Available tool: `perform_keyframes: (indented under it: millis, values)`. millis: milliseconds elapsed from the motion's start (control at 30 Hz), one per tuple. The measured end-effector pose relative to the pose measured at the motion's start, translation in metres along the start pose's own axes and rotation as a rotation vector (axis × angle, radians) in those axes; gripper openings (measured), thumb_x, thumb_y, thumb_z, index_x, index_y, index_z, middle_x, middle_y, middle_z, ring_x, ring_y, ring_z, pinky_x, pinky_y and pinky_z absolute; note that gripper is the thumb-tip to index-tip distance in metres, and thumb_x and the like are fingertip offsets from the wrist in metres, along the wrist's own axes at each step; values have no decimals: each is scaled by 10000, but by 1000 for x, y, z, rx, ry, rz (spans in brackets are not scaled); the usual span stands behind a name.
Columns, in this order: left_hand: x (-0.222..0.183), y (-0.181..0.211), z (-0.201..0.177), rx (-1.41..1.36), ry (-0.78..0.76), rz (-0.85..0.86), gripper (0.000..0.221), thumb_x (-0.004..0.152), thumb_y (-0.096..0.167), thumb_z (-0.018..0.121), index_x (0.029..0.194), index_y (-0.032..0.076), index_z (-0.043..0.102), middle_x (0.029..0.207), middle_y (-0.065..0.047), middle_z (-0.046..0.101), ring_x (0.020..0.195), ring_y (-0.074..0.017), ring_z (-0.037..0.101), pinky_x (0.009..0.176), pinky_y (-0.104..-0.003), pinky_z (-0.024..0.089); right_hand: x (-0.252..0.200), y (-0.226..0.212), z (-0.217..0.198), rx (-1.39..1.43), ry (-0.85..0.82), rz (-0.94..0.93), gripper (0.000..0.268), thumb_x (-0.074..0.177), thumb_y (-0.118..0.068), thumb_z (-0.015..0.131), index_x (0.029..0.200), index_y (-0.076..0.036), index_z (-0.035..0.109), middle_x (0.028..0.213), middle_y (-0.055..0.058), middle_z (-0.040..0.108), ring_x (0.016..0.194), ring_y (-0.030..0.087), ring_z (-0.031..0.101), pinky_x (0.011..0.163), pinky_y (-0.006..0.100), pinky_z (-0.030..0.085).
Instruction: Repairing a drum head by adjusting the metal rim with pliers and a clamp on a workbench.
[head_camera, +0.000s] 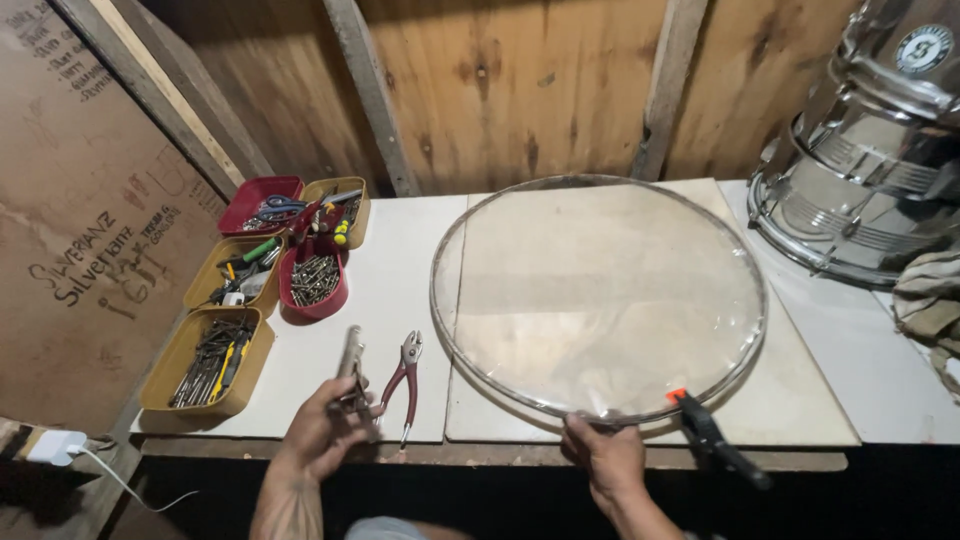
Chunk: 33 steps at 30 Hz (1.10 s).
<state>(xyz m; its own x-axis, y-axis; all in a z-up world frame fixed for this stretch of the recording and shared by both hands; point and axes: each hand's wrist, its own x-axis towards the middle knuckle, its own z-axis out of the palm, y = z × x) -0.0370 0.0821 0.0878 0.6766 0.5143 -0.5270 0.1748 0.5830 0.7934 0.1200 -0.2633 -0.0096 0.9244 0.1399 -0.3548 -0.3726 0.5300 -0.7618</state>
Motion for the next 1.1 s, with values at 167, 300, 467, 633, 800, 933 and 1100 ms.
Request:
perform_keyframes:
  millis: [167, 300, 467, 633, 800, 933, 1100]
  values:
    - [-55, -42, 22, -318, -415, 159, 677, 767, 291, 761, 1316, -1, 491, 1236, -323, 634, 1181, -479, 618, 1002, -681, 470, -14, -32, 14, -158, 164, 5, 243, 750, 7, 857, 830, -13, 629, 677, 158, 657, 566, 283, 670, 412, 448, 541]
    - [-45, -117, 45, -475, -161, -224, 1132, 517, -410, 451, 1497, 157, 450, 1362, -174, 501, 1223, -520, 496, 1020, -784, 371, -1, -31, 12, -28, 203, -58, 448, 675, 166, 831, 864, -38, 479, 813, 251, 694, 720, 341, 701, 680, 408, 639]
    - [-29, -222, 65, 951, -300, 48, 766, 585, 363, 747, 1329, 371, 565, 1074, 165, 780, 925, -40, 718, 873, -180, 522, 8, -13, 10, -16, 214, -5, 535, 642, 114, 854, 812, -140, 415, 685, 150, 611, 584, 289, 646, 523, 396, 585]
    - [-91, -196, 139, 1109, -199, -157, 723, 746, 533, 539, 1451, 644, 423, 1174, 299, 764, 1099, -38, 734, 920, -217, 521, 2, -3, 16, -53, 221, 54, 535, 675, 77, 830, 763, -179, 370, 605, 152, 580, 484, 282, 602, 355, 448, 463]
    - [-67, -217, 127, 994, -447, -77, 901, 709, 578, 656, 1553, 489, 354, 1274, 126, 715, 1217, -69, 695, 1046, -189, 510, 9, 11, 11, 19, 203, -1, 563, 736, 89, 797, 669, -203, 320, 610, 65, 539, 543, 197, 571, 438, 321, 441]
    - [-74, -208, 128, 1021, -378, -117, 896, 708, 557, 659, 1550, 522, 356, 1274, 195, 732, 1216, -46, 692, 1061, -173, 484, 11, 3, 10, -23, 244, -28, 542, 741, 79, 798, 688, -181, 325, 610, 30, 416, 514, 197, 516, 433, 353, 443]
    - [-63, -220, 121, 893, -597, 109, 1073, 649, 721, 686, 1587, 356, 314, 1336, 19, 665, 1251, -135, 660, 1063, -221, 440, 6, 5, 16, -72, 290, -28, 473, 714, 38, 829, 752, -158, 400, 637, 38, 478, 538, 193, 551, 481, 333, 456]
